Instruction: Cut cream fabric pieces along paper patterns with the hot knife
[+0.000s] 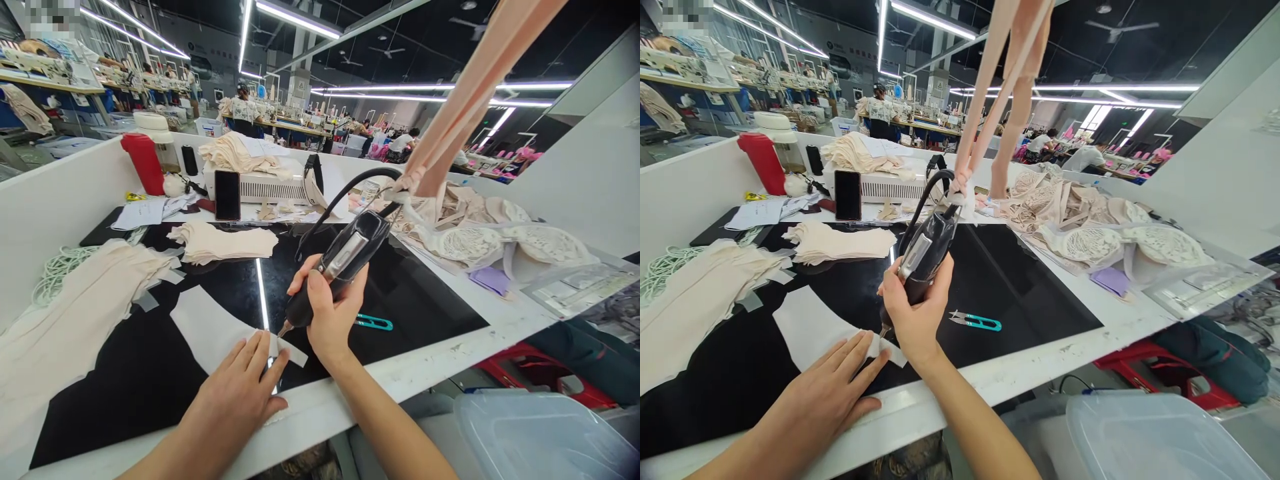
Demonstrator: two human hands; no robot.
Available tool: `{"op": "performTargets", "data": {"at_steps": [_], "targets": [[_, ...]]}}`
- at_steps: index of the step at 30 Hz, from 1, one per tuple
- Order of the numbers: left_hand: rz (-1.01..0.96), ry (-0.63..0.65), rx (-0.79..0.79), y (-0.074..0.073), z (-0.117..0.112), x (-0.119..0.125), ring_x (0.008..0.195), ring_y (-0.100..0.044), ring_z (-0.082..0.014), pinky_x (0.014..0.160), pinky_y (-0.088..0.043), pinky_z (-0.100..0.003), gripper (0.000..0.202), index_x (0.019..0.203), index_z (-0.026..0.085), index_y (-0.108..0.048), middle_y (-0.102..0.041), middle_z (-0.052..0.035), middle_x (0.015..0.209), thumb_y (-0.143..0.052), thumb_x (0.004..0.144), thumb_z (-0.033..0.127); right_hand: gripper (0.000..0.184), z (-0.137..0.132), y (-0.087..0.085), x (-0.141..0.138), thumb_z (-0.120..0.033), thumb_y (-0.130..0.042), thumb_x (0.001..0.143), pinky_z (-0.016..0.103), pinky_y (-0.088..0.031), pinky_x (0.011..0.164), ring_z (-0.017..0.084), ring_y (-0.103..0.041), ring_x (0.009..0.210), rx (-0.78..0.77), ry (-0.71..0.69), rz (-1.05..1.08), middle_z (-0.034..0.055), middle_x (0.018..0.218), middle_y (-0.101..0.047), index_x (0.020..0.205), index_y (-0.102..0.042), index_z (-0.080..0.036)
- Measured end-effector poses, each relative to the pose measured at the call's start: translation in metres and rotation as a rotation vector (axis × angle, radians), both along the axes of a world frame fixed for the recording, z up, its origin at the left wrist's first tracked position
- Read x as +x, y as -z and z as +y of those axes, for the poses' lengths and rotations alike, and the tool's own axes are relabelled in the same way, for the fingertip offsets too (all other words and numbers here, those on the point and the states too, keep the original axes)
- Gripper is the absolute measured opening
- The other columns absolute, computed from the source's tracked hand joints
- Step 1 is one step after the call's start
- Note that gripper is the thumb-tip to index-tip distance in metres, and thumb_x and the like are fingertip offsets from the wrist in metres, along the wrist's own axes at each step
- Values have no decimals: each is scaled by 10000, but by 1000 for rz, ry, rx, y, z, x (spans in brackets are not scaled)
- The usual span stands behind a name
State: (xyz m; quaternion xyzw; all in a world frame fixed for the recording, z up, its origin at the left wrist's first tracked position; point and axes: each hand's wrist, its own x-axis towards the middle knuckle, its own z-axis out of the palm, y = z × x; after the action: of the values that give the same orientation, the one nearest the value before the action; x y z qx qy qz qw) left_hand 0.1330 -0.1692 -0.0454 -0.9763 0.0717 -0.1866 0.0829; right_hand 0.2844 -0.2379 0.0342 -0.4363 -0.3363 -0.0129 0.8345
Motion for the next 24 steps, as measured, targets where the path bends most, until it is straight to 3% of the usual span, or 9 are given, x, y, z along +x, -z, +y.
{"op": "performTargets", "data": {"at_steps": [5, 10, 14, 19, 24], "targets": [[-5, 25, -40, -1, 3, -1, 1206, -683, -398, 974, -594, -513, 581, 1381, 107, -615, -658, -275, 1341, -698, 959, 497, 335, 4, 0, -2, -269, -725, 884, 251, -577, 559, 88, -614, 549, -34, 8, -5, -76, 802, -654, 1103, -472, -278], [31, 76, -173, -15, 18, -8, 1251, -656, -313, 1054, -564, -458, 453, 1405, 194, -605, -657, -163, 1392, -590, 1035, 455, 377, 1, -1, -6, -287, -726, 884, 255, -576, 549, 95, -625, 557, -56, 38, -4, -67, 821, -656, 1164, -474, -279], [17, 66, -247, -24, 24, -17, 1284, -636, -292, 1006, -598, -432, 439, 1442, 221, -572, -647, -114, 1427, -474, 1081, 452, 375, -3, -2, -13, -266, -736, 866, 265, -582, 578, 104, -638, 594, -78, 104, 4, -53, 838, -658, 1138, -479, -274], [-22, 20, -236, -18, 18, -23, 1205, -677, -311, 940, -627, -468, 481, 1385, 201, -611, -681, -140, 1356, -402, 1090, 519, 388, -8, -2, -22, -190, -724, 862, 247, -573, 592, 91, -637, 602, -80, 127, -1, -61, 858, -670, 1149, -481, -284], [-9, -3, -232, -11, 14, -25, 1207, -671, -340, 954, -617, -495, 486, 1373, 195, -622, -664, -164, 1369, -526, 1043, 539, 359, -11, -1, -25, -152, -711, 872, 233, -573, 587, 83, -639, 585, -78, 134, -23, -75, 841, -684, 1123, -494, -291]]}}
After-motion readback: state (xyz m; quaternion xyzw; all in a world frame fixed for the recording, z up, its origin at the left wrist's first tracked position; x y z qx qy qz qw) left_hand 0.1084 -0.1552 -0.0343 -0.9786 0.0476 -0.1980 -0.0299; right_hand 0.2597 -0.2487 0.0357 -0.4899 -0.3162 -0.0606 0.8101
